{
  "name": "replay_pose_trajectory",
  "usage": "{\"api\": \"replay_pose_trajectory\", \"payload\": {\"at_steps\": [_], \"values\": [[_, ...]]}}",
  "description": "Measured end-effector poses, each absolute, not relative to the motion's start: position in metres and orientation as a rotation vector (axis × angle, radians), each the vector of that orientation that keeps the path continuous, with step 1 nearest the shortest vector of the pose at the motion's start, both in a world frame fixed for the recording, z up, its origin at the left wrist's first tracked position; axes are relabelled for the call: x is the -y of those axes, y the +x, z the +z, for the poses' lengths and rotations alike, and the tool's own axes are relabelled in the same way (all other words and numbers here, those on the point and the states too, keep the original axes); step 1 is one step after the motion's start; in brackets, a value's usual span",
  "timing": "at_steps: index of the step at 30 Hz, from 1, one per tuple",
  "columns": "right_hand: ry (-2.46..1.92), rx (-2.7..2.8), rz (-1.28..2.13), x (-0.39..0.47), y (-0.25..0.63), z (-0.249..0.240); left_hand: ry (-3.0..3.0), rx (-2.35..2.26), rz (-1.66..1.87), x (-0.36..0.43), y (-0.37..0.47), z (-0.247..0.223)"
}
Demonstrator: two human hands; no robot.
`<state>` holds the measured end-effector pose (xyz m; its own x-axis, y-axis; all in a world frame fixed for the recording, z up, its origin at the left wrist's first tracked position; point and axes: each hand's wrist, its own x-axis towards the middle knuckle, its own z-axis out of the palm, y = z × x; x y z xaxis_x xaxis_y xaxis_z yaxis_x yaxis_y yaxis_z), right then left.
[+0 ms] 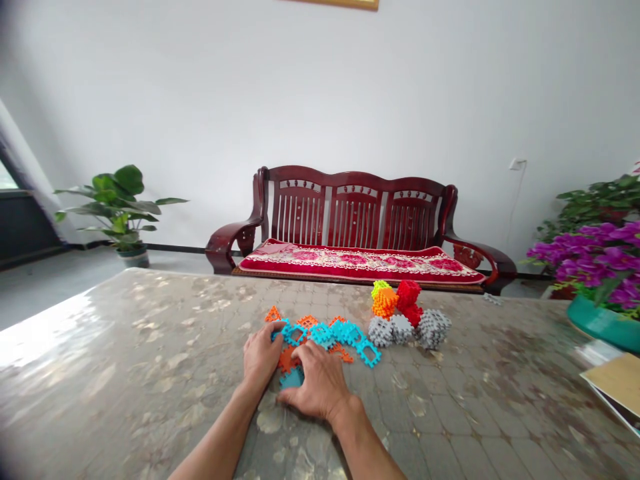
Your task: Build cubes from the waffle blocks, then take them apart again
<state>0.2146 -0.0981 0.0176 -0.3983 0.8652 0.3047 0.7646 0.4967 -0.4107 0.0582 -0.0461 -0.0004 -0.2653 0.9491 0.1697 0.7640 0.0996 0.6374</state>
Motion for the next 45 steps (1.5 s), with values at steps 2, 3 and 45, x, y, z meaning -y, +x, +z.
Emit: {"api": "replay_pose_trajectory", "payload": {"at_steps": [2,3,45], "values": [[-1.375,2.292,0.261,0.100,0.211,0.018,1.675,-2.095,0.935,0.046,0.057,0.000],[-1.389,2.301,0.246,0.100,0.210,0.018,1.666,-2.094,0.939,0.045,0.057,0.001],[-1.578,1.903,-0.021,0.059,0.245,-0.020,2.135,-1.896,0.966,0.051,0.067,-0.007]]}}
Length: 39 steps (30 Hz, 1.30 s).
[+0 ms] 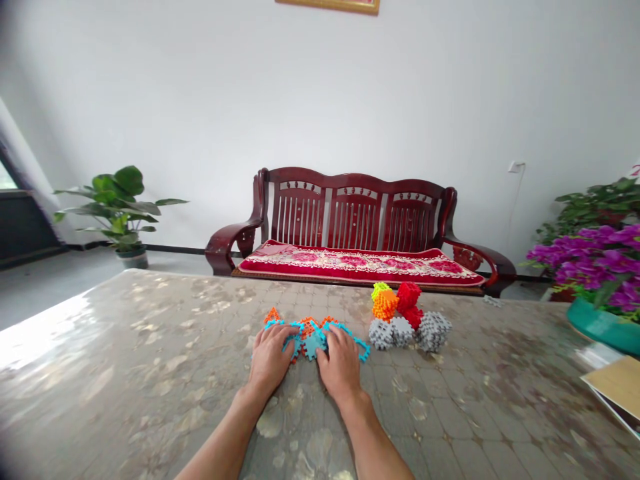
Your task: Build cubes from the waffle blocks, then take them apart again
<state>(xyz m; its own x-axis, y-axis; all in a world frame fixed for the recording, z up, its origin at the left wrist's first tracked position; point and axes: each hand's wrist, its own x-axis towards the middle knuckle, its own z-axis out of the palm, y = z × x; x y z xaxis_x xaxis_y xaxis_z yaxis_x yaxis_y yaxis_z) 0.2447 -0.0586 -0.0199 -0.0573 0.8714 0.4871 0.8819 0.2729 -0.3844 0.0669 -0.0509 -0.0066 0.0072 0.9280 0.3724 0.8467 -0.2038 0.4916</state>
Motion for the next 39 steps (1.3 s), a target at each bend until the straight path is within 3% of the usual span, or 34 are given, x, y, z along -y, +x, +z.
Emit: {"api": "replay_pose_trajectory", "payload": {"at_steps": [13,20,30,39], "values": [[-1.483,1.759,-0.029,0.060,0.246,-0.014,2.243,-1.777,0.969,0.053,0.072,-0.004],[-1.338,1.546,-0.197,0.053,0.266,-0.007,2.187,-1.802,1.018,0.050,0.069,-0.002],[-1.525,1.022,-0.245,0.036,0.326,-0.018,2.153,-1.804,0.984,0.049,0.069,-0.006],[-1.615,0.998,-0.218,0.031,0.327,-0.027,2.159,-1.781,0.970,0.045,0.066,-0.011]]}}
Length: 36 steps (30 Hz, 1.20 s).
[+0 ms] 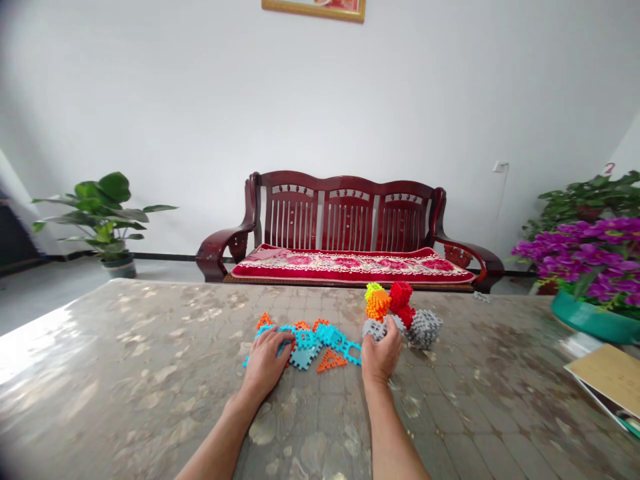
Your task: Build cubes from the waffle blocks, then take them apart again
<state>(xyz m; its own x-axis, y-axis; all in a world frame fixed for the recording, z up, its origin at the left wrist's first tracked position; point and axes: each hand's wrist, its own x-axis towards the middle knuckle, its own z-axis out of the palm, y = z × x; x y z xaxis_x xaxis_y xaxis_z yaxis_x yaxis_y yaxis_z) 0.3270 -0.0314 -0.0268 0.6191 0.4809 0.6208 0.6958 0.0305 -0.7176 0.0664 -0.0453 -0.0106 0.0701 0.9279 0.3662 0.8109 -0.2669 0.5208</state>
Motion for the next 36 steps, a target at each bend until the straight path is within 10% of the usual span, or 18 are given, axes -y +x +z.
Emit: {"api": "replay_pose_trajectory", "payload": {"at_steps": [36], "values": [[-1.823,0.970,-0.027,0.035,0.347,-0.022,2.134,-1.780,0.979,0.042,0.065,-0.014]]}}
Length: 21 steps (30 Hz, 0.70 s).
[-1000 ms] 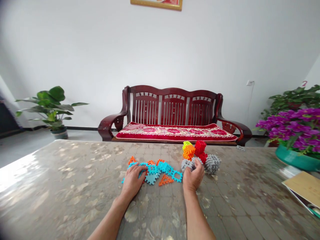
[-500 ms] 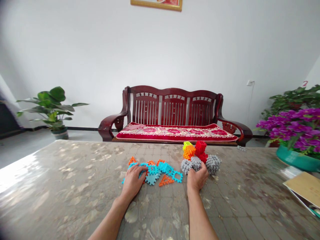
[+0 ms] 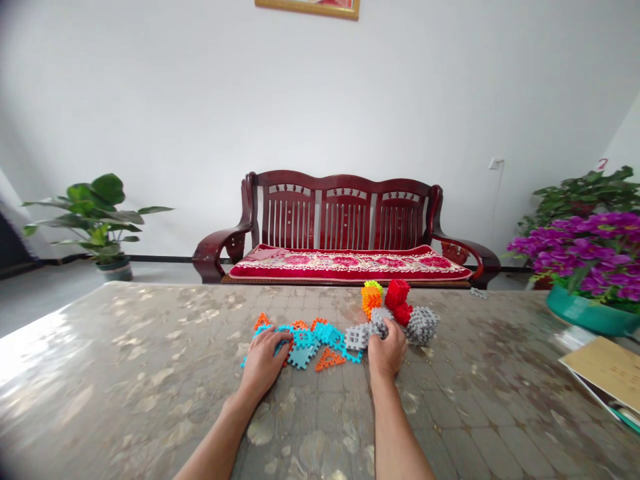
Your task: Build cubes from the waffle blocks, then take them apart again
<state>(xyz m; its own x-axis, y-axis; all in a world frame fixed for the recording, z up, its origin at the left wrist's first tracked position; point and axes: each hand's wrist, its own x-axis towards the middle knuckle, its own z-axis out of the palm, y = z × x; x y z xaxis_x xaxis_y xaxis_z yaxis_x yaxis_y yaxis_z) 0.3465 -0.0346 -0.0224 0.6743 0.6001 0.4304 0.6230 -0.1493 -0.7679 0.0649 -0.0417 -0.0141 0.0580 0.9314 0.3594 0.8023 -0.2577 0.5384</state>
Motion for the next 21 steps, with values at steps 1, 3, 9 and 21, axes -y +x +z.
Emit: {"api": "replay_pose_trajectory", "payload": {"at_steps": [1,3,9,21], "values": [[-1.819,0.968,-0.029,0.035,0.346,-0.021,2.136,-1.782,0.980,0.042,0.065,-0.014],[-1.806,0.954,-0.045,0.036,0.346,-0.019,2.137,-1.787,0.986,0.042,0.065,-0.014],[-1.849,1.088,-0.151,0.045,0.335,-0.011,2.133,-1.783,0.992,0.041,0.065,-0.015],[-2.228,1.287,-0.130,0.054,0.314,0.002,2.132,-1.768,0.982,0.041,0.065,-0.015]]}}
